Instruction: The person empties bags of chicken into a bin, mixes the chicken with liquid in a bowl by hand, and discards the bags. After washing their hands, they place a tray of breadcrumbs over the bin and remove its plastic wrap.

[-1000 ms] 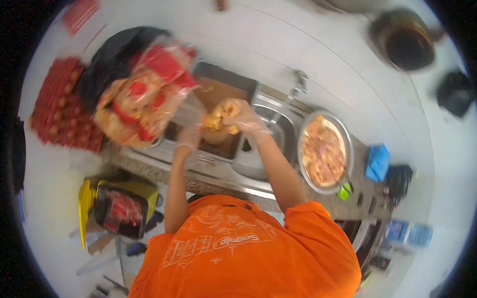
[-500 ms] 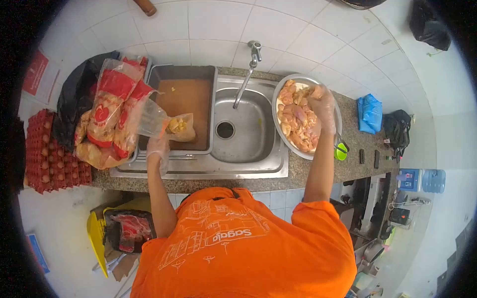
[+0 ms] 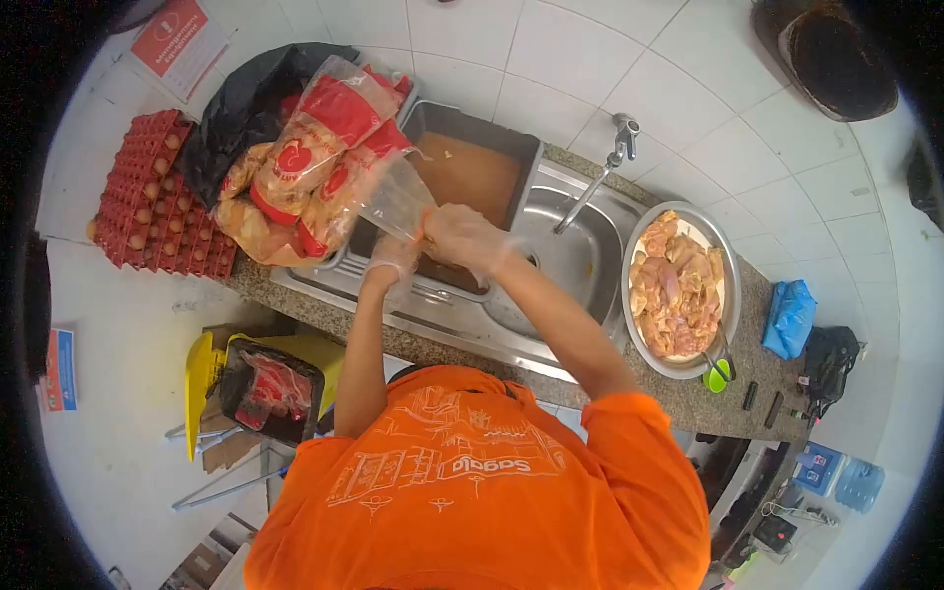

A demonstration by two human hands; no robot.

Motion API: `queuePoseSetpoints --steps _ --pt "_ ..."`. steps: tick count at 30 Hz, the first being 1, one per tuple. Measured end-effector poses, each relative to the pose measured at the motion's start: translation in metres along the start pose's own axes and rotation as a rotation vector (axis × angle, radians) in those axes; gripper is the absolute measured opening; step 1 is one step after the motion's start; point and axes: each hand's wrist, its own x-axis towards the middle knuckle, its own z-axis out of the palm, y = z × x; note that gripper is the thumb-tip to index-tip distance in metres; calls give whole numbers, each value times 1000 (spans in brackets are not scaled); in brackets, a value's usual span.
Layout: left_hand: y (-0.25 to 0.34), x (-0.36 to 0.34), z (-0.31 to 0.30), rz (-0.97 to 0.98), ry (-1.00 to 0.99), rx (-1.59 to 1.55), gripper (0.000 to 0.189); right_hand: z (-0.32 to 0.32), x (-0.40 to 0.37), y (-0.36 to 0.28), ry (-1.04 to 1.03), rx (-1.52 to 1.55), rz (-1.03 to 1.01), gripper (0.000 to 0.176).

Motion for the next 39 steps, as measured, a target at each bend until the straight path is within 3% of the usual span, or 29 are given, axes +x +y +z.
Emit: queuePoseSetpoints --steps 1,3,4,5,6,8,10,12,14,18,19,21,22,24,25,27,28,30,31,33,35,37,39 --pt "0 2 0 76 73 24 50 14 7 8 5 -2 -6 15" --pt "9 -5 -2 173 153 -3 52 35 23 19 151 -99 -353 21" --pt "9 -6 -1 262 227 -37 55 42 30 23 148 -104 -367 21" --pt "3 0 1 133 157 -43 55 50 32 28 60 -120 -290 24" --pt "4 0 -1 127 163 -50 55 55 32 31 -29 -137 -207 28" --pt "9 2 -5 -28 -60 56 52 59 34 42 -101 -237 -194 29" --pt "25 5 -1 -80 -20 5 49 62 34 51 -203 -372 -162 32" --pt "27 8 5 -131 19 -43 47 67 33 57 -201 -260 -103 34" --pt "17 12 13 20 89 -57 47 74 29 61 -150 -16 -10 36" --pt "23 8 7 -44 70 -49 47 87 25 62 -33 480 175 41" --pt "29 3 -1 -71 20 -21 46 86 25 63 -32 481 175 41" --pt "37 -1 -13 -96 -25 7 45 79 29 67 -86 70 28 39" --pt "38 0 -16 -122 1 15 44 63 33 59 -90 68 24 39" --pt "30 4 -15 -156 30 17 43 32 48 47 -375 29 139 42" --pt "18 11 -8 -105 110 41 43 38 56 64 -381 25 137 42" --pt "12 14 -7 -48 189 66 43 50 68 91 -233 218 -452 34" --pt "14 13 -10 -107 113 89 42 45 65 93 -229 214 -449 34" --pt "10 14 -9 -166 36 112 42 24 58 82 -371 59 8 29" --pt "-3 17 1 -123 78 104 44 5 54 60 -369 58 7 29" --pt "-31 26 22 -76 117 99 45 -24 45 16 -371 105 307 22" --pt "-52 33 39 104 211 123 47 -1 40 29 -246 274 387 18" --pt "-34 28 24 119 190 113 47 16 37 41 -115 443 464 15" --pt "-15 20 11 135 166 104 46 22 33 46 78 425 185 19"
